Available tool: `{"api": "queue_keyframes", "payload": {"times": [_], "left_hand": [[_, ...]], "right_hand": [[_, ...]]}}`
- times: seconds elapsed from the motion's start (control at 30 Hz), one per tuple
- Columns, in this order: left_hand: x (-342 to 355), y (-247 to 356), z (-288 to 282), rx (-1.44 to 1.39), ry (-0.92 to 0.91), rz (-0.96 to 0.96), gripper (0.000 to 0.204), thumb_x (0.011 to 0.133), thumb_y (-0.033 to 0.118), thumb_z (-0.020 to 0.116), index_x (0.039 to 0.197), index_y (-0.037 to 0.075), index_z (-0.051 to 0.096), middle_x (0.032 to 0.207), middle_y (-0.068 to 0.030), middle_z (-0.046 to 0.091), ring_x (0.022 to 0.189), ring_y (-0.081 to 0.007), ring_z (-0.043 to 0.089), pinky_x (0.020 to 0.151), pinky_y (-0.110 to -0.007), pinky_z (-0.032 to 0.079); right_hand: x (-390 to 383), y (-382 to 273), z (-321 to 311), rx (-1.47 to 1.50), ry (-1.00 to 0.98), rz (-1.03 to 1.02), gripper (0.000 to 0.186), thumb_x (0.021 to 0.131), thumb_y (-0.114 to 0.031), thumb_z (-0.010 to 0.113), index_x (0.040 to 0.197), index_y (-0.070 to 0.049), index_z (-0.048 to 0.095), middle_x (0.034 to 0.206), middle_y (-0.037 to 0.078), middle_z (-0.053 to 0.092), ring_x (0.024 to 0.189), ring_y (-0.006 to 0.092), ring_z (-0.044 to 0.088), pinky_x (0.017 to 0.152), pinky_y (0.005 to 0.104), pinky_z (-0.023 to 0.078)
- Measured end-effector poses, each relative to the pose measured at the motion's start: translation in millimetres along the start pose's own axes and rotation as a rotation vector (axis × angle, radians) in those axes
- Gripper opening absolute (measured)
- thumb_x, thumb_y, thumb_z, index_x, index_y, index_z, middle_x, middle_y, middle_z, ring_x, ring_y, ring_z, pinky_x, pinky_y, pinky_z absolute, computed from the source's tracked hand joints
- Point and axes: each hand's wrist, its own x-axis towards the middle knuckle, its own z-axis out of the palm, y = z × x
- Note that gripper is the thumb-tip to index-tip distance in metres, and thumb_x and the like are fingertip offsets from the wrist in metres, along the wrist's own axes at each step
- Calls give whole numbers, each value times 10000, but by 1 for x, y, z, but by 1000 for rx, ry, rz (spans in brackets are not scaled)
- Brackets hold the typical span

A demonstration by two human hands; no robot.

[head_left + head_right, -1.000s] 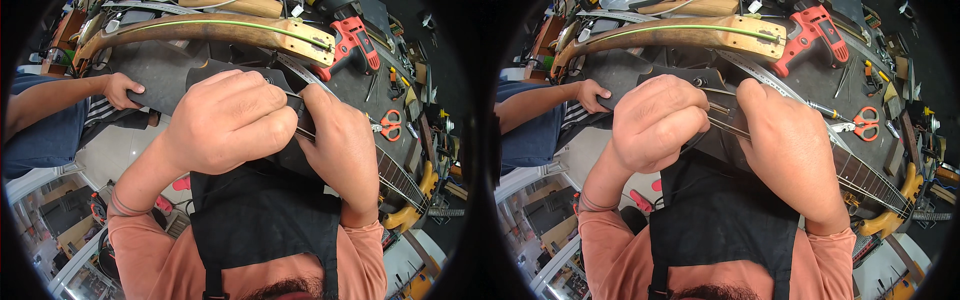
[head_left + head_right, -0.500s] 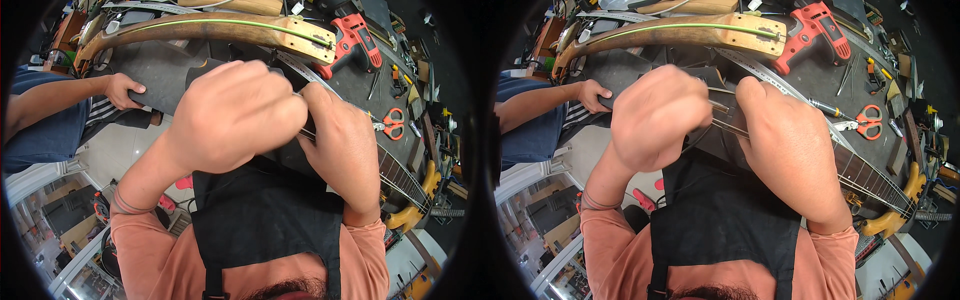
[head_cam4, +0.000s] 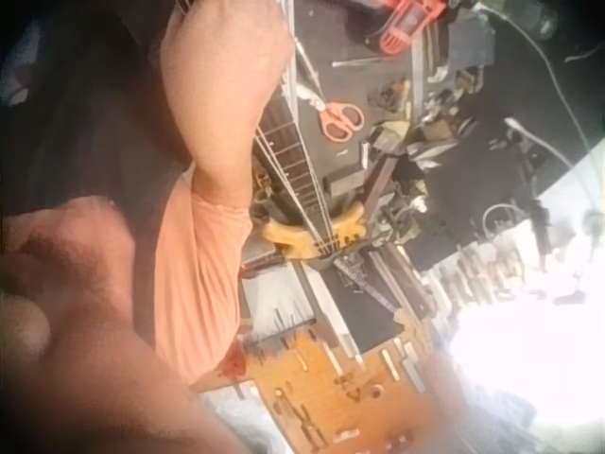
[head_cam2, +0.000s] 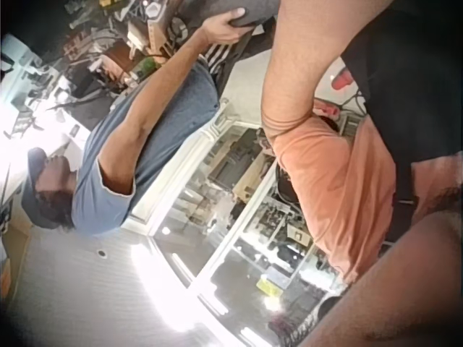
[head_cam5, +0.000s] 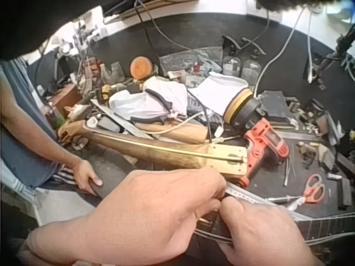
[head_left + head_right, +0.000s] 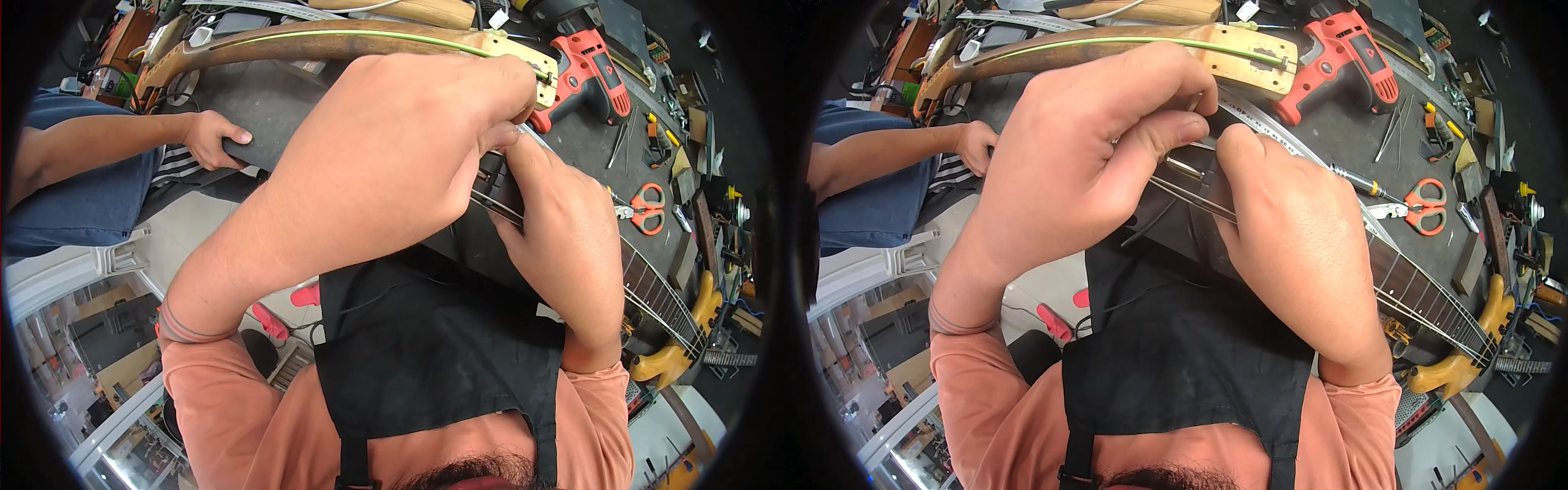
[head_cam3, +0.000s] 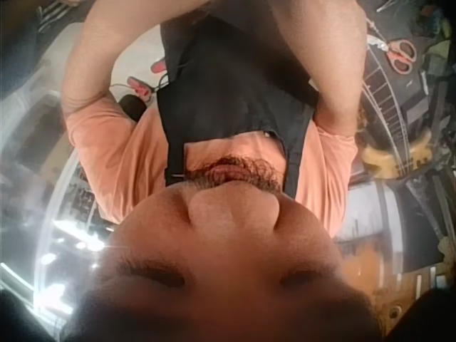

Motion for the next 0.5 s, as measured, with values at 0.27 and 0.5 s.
{"api": "queue_keyframes", "payload": {"times": [0.27, 0.5], "left_hand": [[18, 10, -19, -24, -166, -211, 96, 959, -7, 739, 1053, -22, 722, 865, -187, 720, 811, -350, 741, 748, -428, 569], [23, 12, -14, 107, -200, -105, 99, 933, 9, 723, 1013, -48, 726, 834, -236, 726, 822, -420, 753, 765, -489, 588]], "right_hand": [[-1, -1, -1, -27, -6, 2, 277, 931, -106, 798, 1060, -41, 561, 890, 189, 712, 839, 430, 743, 727, 522, 586], [-1, 1, 3, -7, 32, -3, 265, 930, -105, 793, 1054, -35, 571, 894, 194, 711, 855, 428, 745, 740, 527, 590]]}}
